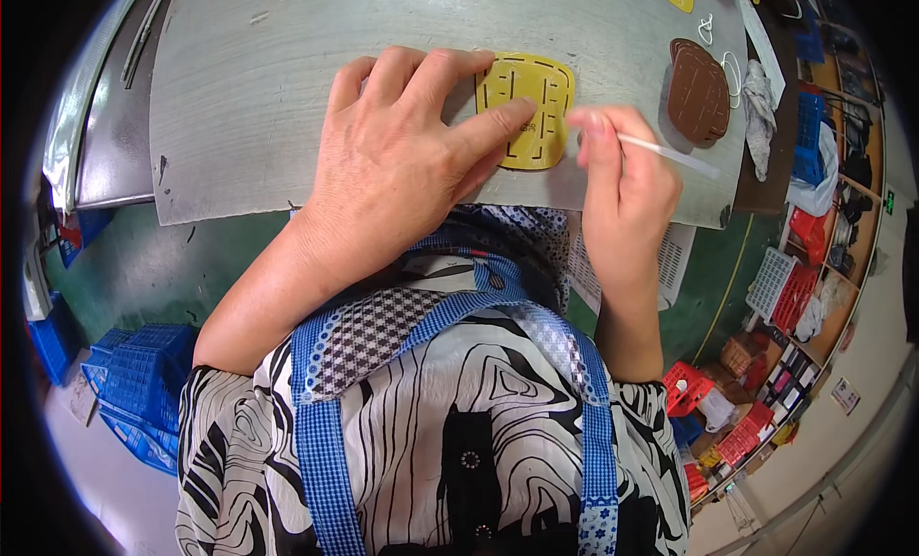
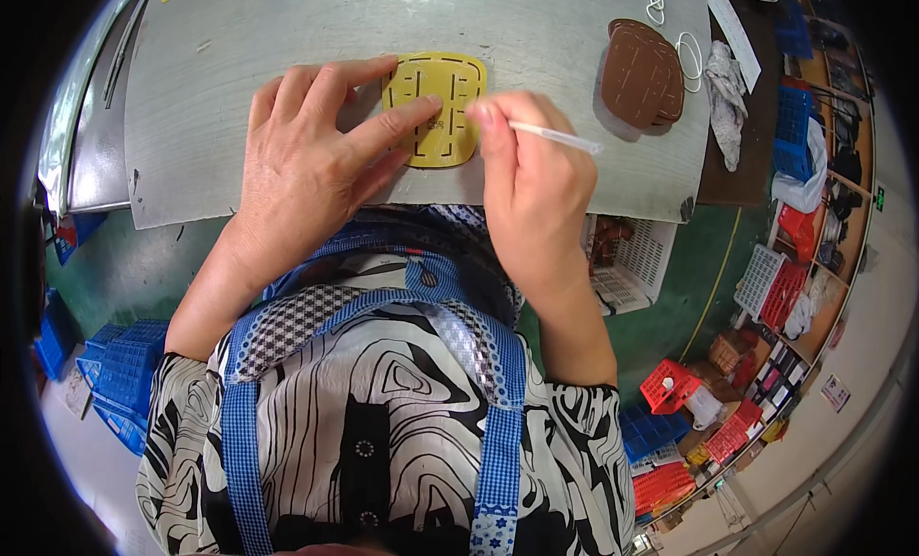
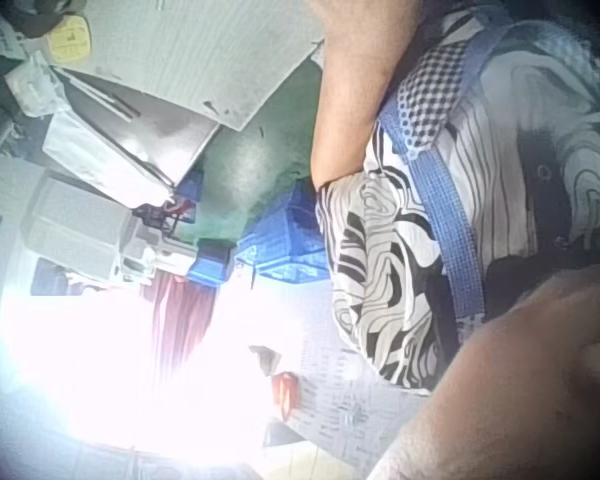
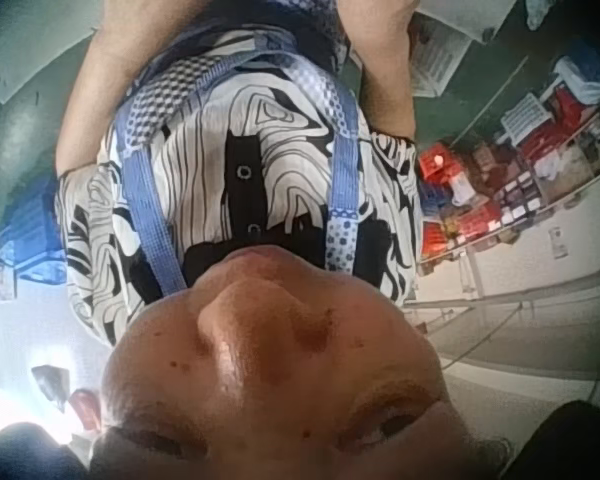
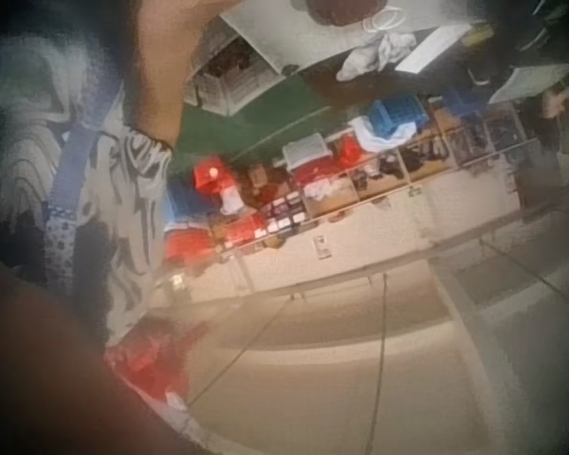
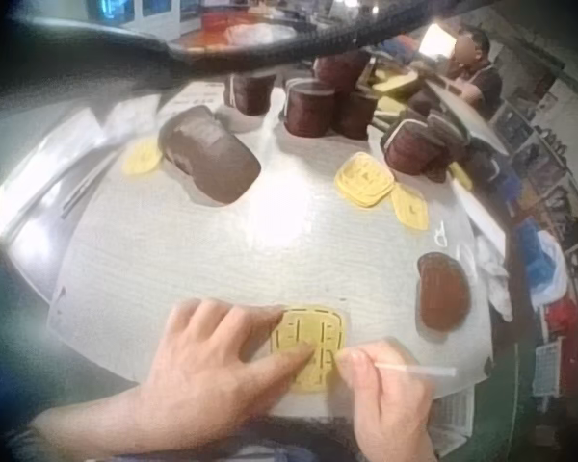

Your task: Using a yellow template and a pen to mark lines on brown shoe upper components.

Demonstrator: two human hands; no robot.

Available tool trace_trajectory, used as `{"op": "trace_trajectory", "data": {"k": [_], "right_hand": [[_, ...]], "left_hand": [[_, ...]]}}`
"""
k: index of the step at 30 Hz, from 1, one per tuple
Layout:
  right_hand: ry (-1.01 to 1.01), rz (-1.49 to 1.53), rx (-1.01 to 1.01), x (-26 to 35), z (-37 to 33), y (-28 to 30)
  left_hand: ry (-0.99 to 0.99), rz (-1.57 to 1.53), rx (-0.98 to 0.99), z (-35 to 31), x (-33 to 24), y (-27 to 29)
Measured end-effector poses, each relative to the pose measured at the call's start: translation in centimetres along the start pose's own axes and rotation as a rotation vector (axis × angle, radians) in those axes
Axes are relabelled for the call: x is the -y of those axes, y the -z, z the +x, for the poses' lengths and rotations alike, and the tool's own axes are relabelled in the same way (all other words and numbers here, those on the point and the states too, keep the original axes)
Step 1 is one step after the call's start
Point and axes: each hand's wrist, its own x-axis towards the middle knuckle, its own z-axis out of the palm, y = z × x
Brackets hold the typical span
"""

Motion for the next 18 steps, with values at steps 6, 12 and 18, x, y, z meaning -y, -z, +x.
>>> {"op": "trace_trajectory", "data": {"k": [6, 12, 18], "right_hand": [[-0.118, 0.103, 0.054, 1.2, -2.4, 0.9], [-0.108, 0.217, -0.016, -0.2, -1.2, 0.8], [-0.046, 0.085, 0.027, -0.3, -1.6, 0.5]], "left_hand": [[-0.018, -0.009, 0.000, 0.3, 0.1, 0.2], [-0.086, -0.010, 0.049, 1.9, 0.8, 1.0], [-0.144, 0.044, 0.119, 2.6, 1.1, 1.2]]}}
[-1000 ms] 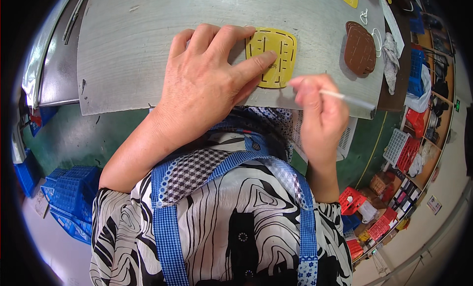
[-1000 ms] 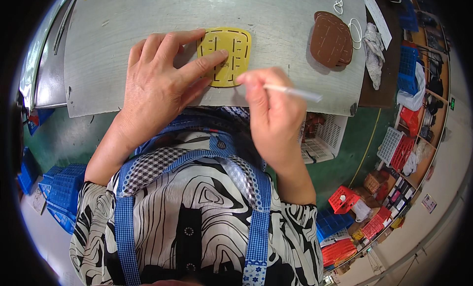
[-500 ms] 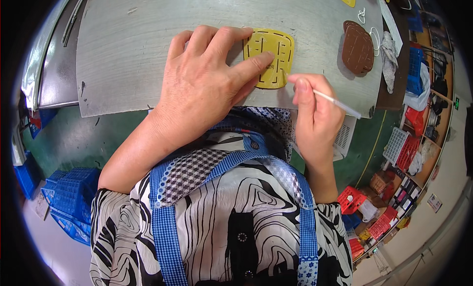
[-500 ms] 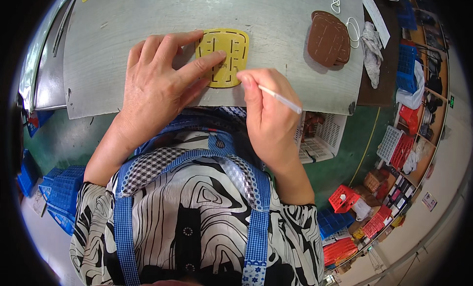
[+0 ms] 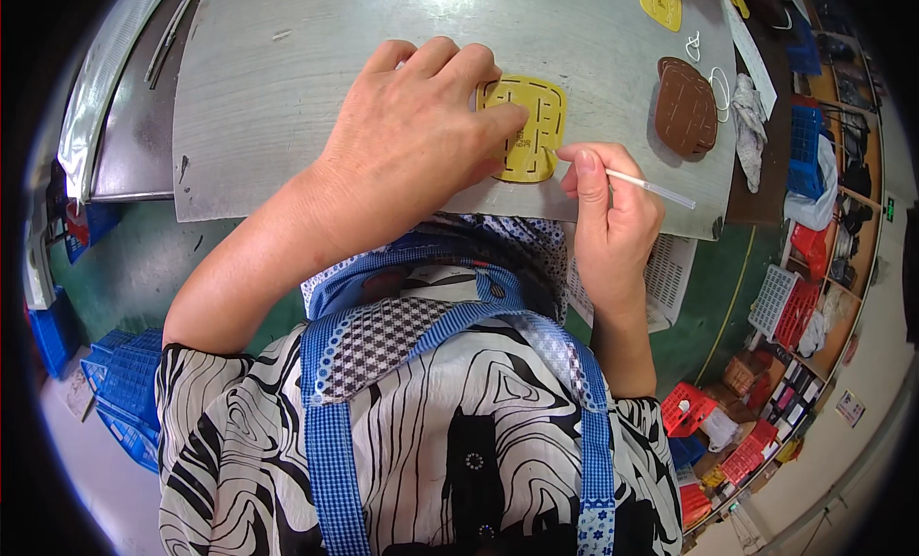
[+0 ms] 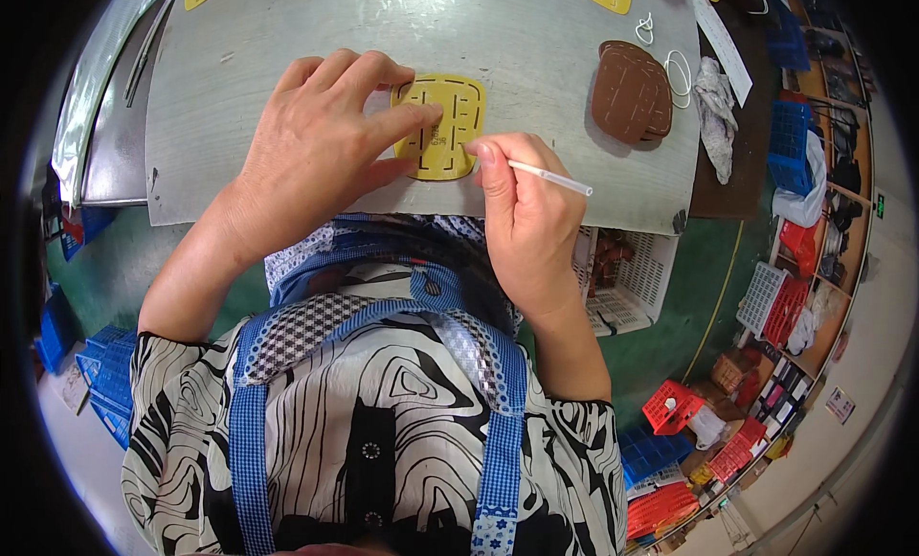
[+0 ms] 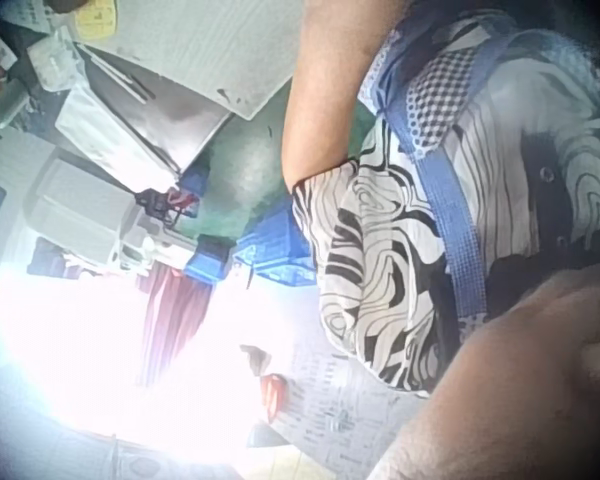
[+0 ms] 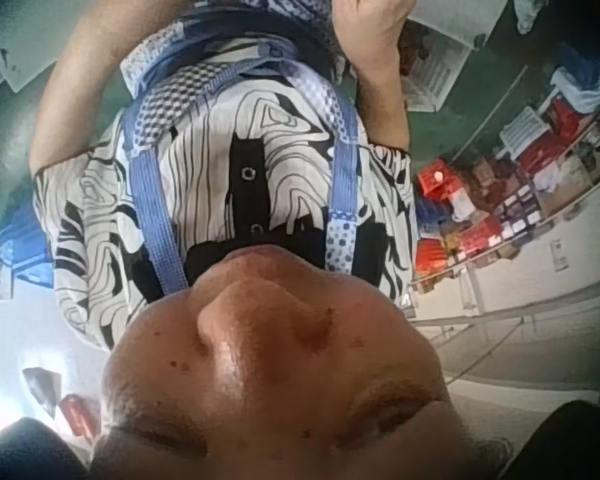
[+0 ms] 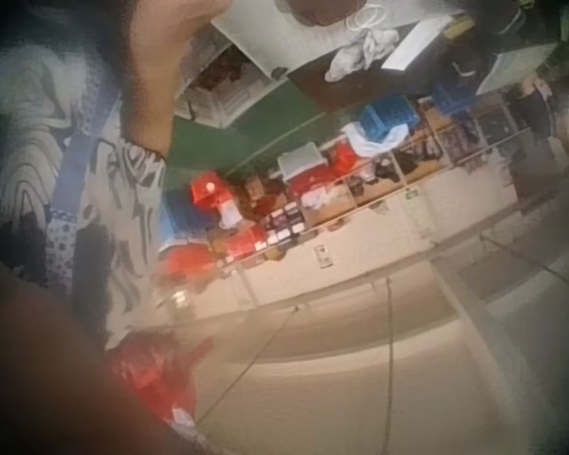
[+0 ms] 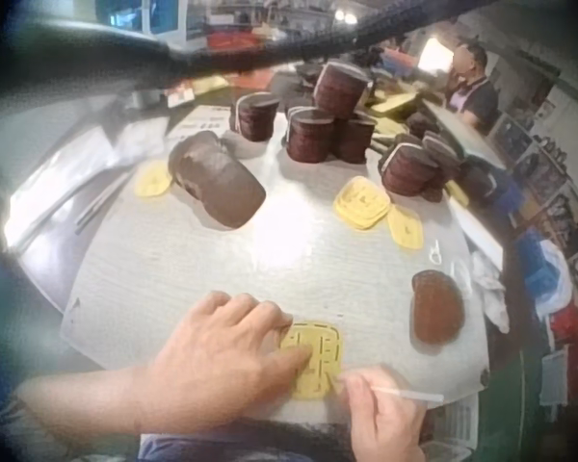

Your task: Using a yellow template and a pen to mark lines on brown shoe upper components.

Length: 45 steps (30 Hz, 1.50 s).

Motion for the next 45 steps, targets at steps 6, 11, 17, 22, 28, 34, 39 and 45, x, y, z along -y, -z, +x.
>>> {"op": "trace_trajectory", "data": {"k": [6, 11, 17, 22, 28, 34, 39, 45], "right_hand": [[-0.123, 0.210, -0.016, -0.1, 0.6, 0.4], [0.147, 0.092, -0.188, -2.0, 2.2, -1.2], [-0.023, 0.192, -0.363, -4.0, 1.8, 0.1], [-0.007, -0.511, -0.446, -8.7, 3.6, 8.3], [-0.234, 0.207, -0.448, -4.1, 1.7, 5.8], [-0.251, 0.557, -0.074, -1.1, 2.7, -0.5], [-0.161, 0.398, -0.041, -0.5, 4.3, -2.8], [-0.092, 0.204, -0.018, -0.4, 4.9, -2.9]], "left_hand": [[0.005, -0.078, 0.033, 1.6, 1.0, 0.4], [0.003, -0.184, 0.094, 2.9, 2.4, 0.2], [0.062, -0.061, -0.143, 2.4, 4.8, 0.5], [0.165, 0.400, -0.099, 0.2, 9.0, 0.0], [-0.022, -0.063, 0.163, -4.0, -0.4, 0.5], [0.046, -0.259, -0.314, -4.4, -0.6, -0.4], [0.170, -0.190, -0.247, -3.8, 0.0, -0.1], [0.250, -0.180, -0.144, -3.8, -0.3, -0.3]]}}
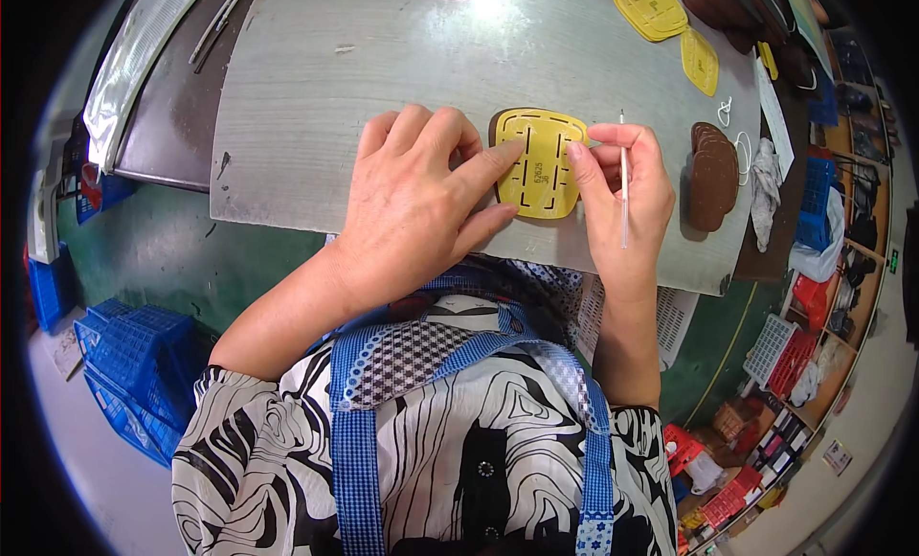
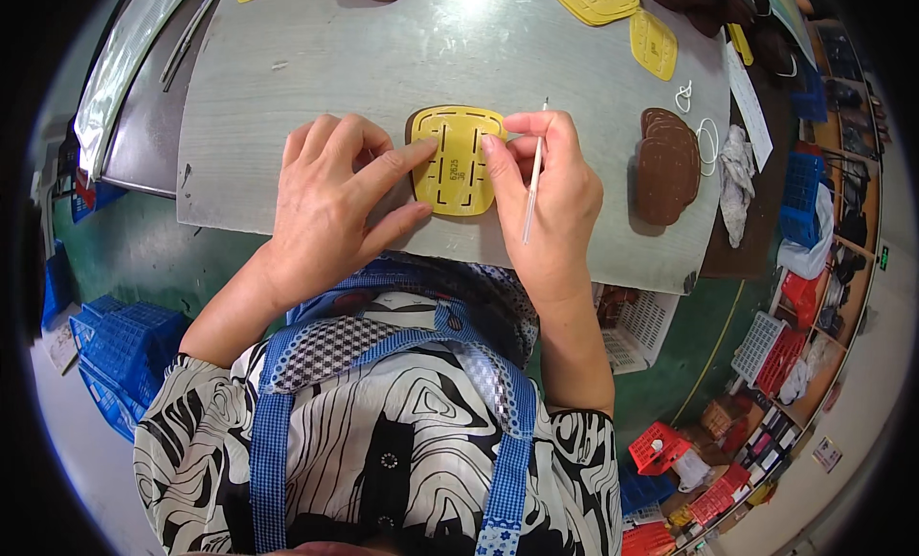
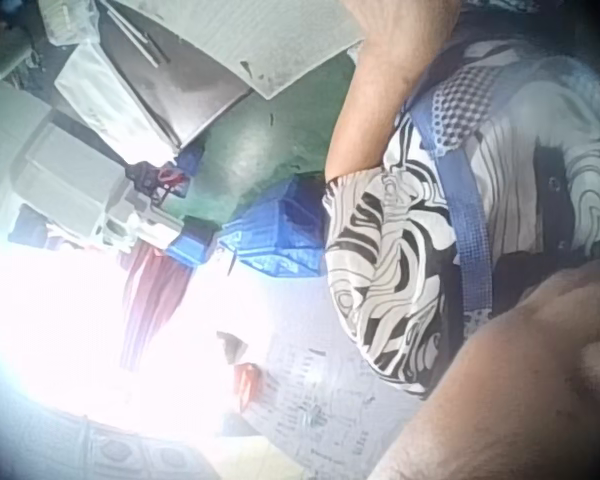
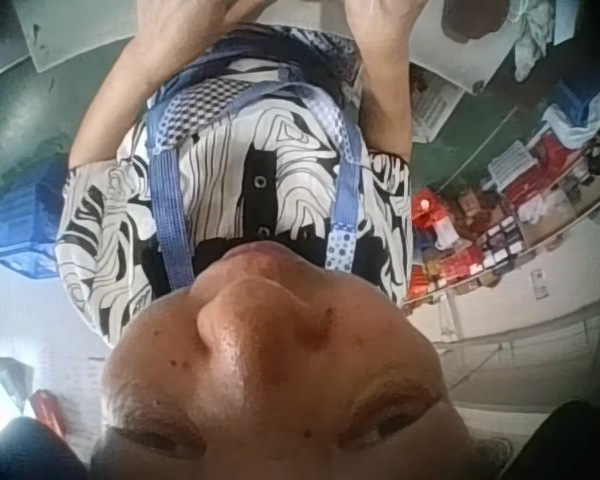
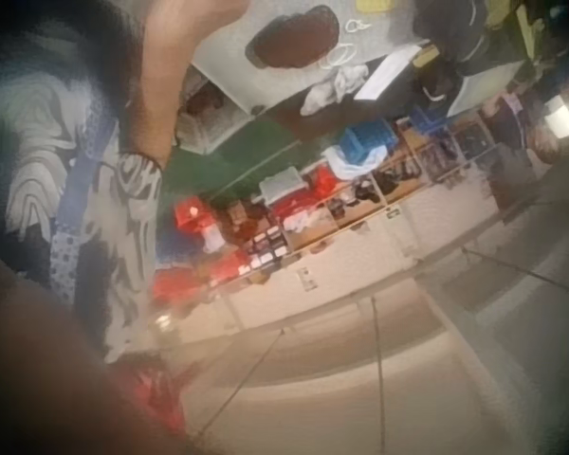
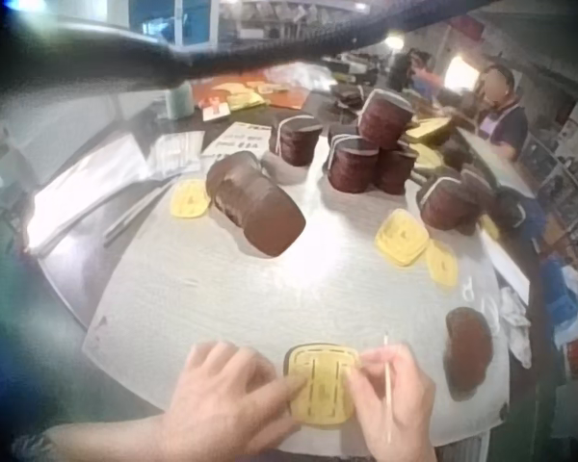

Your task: Using a yellow template and a pen to mark lines on brown shoe upper components.

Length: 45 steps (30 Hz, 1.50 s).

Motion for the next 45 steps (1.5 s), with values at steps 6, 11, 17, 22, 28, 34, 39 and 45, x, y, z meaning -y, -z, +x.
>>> {"op": "trace_trajectory", "data": {"k": [6, 11, 17, 22, 28, 34, 39, 45], "right_hand": [[0.049, -0.217, 0.045, 0.5, 0.6, 0.0], [0.262, -0.488, 0.071, 0.4, 0.6, -0.1], [0.042, 0.166, 0.038, 1.7, 2.0, 1.2], [0.210, 0.059, 0.281, 1.9, 2.8, -0.5], [0.270, -0.141, 0.218, 1.5, 3.9, -0.8], [0.190, -0.314, 0.084, 1.1, 0.9, 1.1], [0.101, -0.251, 0.119, 1.8, -1.0, 2.2], [0.192, 0.037, 0.050, 1.9, 0.8, -0.9]], "left_hand": [[0.005, 0.059, -0.017, -0.2, -0.1, -0.1], [0.036, 0.056, 0.023, -0.1, -0.2, -0.1], [-0.002, 0.091, -0.035, -0.1, -0.3, -0.4], [0.001, 0.080, -0.034, 0.0, -0.2, -0.5], [-0.003, 0.075, -0.022, 0.1, -0.2, -0.3], [0.000, 0.107, -0.026, 0.2, -0.2, -0.4], [-0.004, 0.128, -0.021, 0.3, -0.1, -0.4], [0.013, 0.098, -0.035, 0.2, 0.0, -0.5]]}}
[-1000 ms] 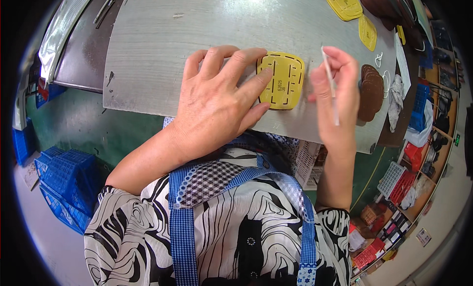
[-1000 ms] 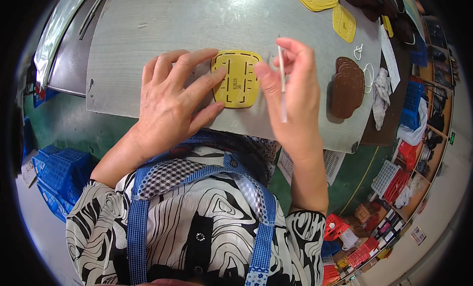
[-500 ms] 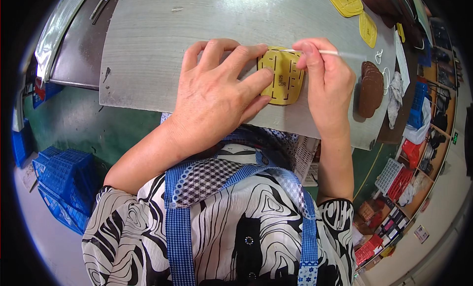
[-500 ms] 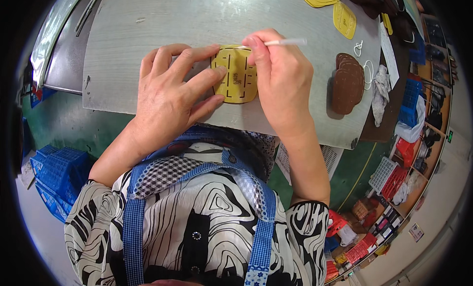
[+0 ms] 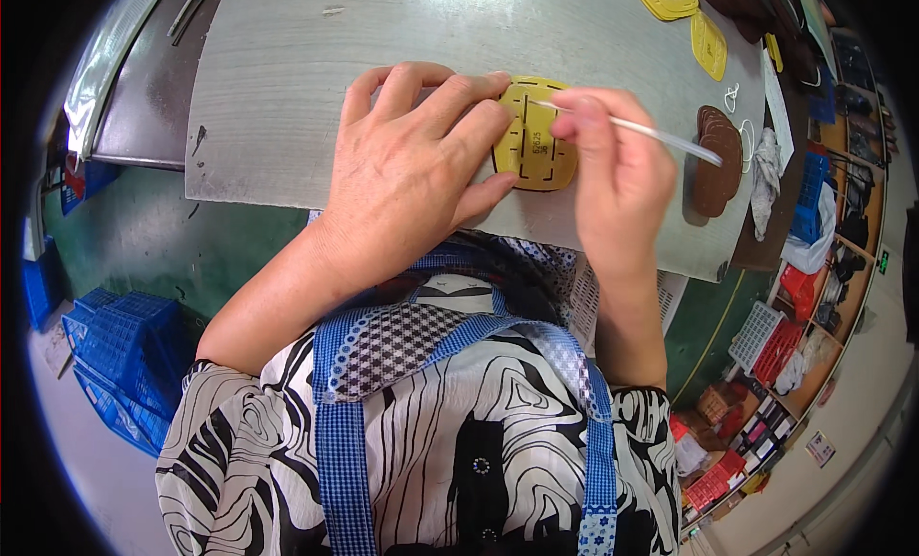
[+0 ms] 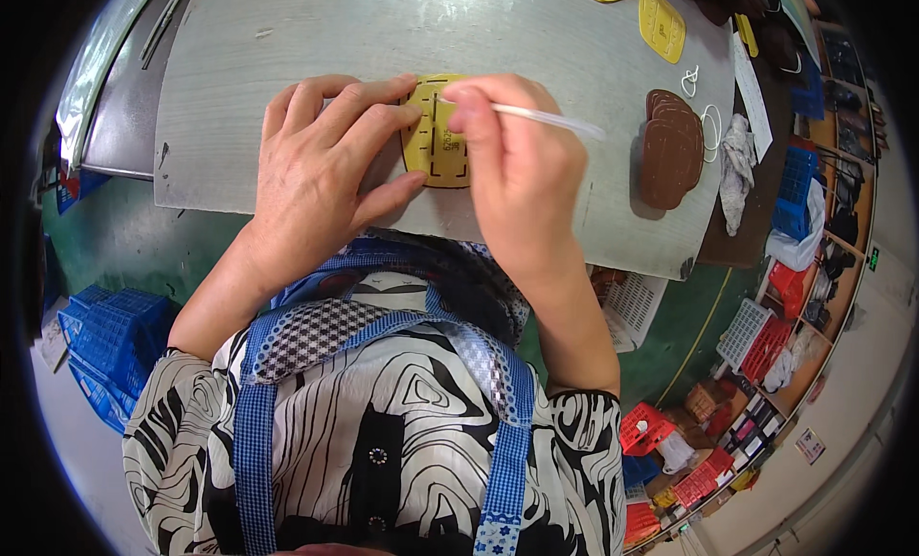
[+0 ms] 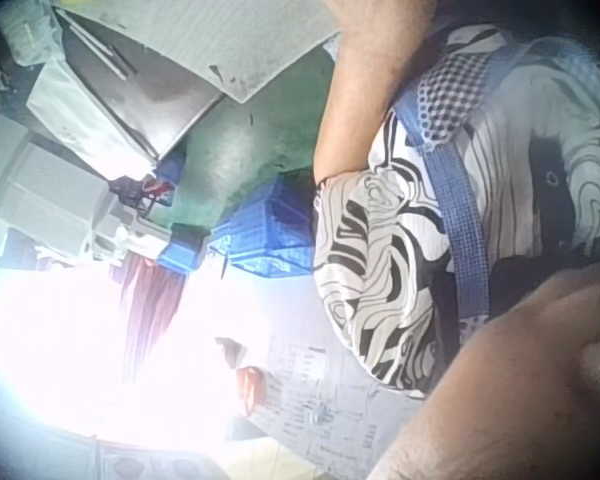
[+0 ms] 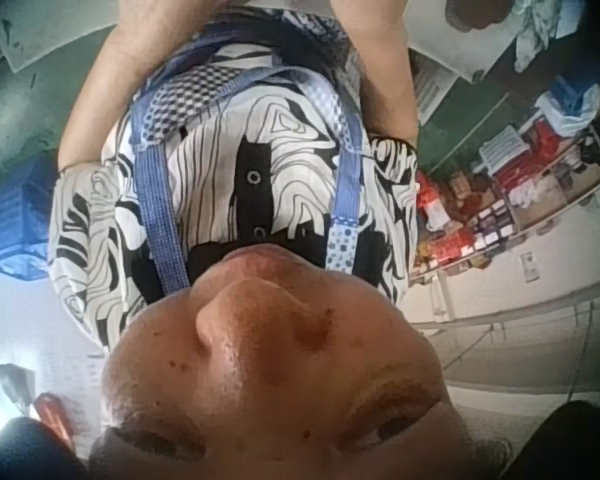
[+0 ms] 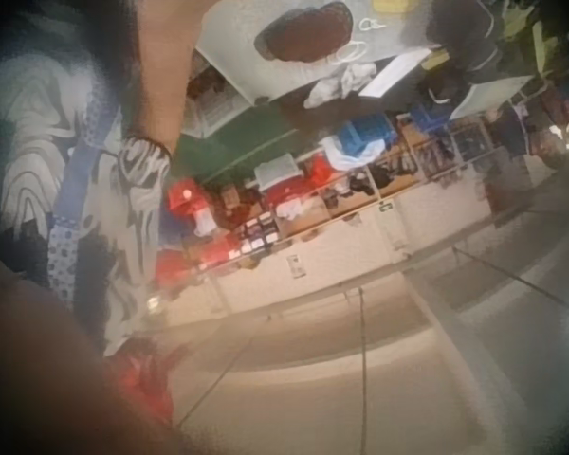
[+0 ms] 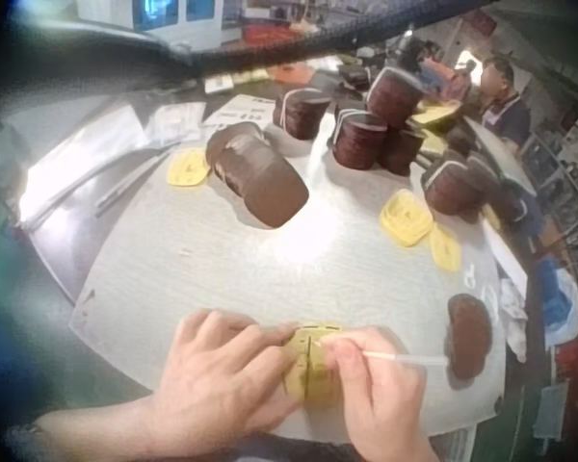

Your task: Using a yellow template and a pen to mark lines on brown shoe upper components.

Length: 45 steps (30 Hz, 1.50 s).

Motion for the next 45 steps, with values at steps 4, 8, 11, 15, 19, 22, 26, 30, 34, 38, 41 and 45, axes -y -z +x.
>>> {"op": "trace_trajectory", "data": {"k": [4, 8, 11, 15, 19, 22, 26, 30, 34, 38, 41, 45], "right_hand": [[0.145, -0.180, 0.048, -0.4, 0.7, -1.1], [0.149, -0.213, 0.084, -0.1, 0.4, -0.9], [0.170, -0.271, 0.173, 1.0, -1.5, 0.2], [0.124, -0.259, 0.214, 1.5, -2.9, 0.9], [-0.006, -0.122, 0.193, 1.0, -1.5, 0.8], [0.072, -0.174, 0.069, -0.2, 0.5, -0.3], [0.125, -0.276, 0.048, 0.1, -0.1, -0.5], [0.086, -0.280, 0.175, 1.7, -3.6, 0.9], [0.041, -0.236, 0.213, 1.9, -4.3, 1.8], [-0.105, -0.115, 0.093, 1.6, -2.8, 1.9], [0.000, -0.182, 0.033, -0.4, -0.8, 1.2], [0.084, -0.257, -0.005, -1.0, -0.1, 0.9]], "left_hand": [[-0.001, -0.021, -0.008, 0.1, 0.0, 0.0], [-0.013, -0.017, -0.024, 0.1, 0.1, -0.1], [-0.003, -0.011, -0.033, -0.1, 0.2, -0.2], [-0.016, -0.001, -0.039, 0.0, 0.1, -0.3], [-0.010, 0.006, -0.028, 0.0, 0.0, -0.2], [-0.016, 0.003, -0.022, 0.2, -0.1, -0.2], [-0.019, -0.003, -0.015, 0.2, -0.1, -0.3], [-0.008, -0.004, -0.019, -0.1, 0.1, -0.3], [-0.013, 0.012, -0.013, 0.0, 0.1, -0.2], [-0.006, 0.050, 0.017, -0.1, -0.1, 0.1], [-0.037, 0.064, 0.017, 0.0, -0.3, -0.1], [-0.035, 0.047, 0.012, 0.2, -0.4, -0.3]]}}
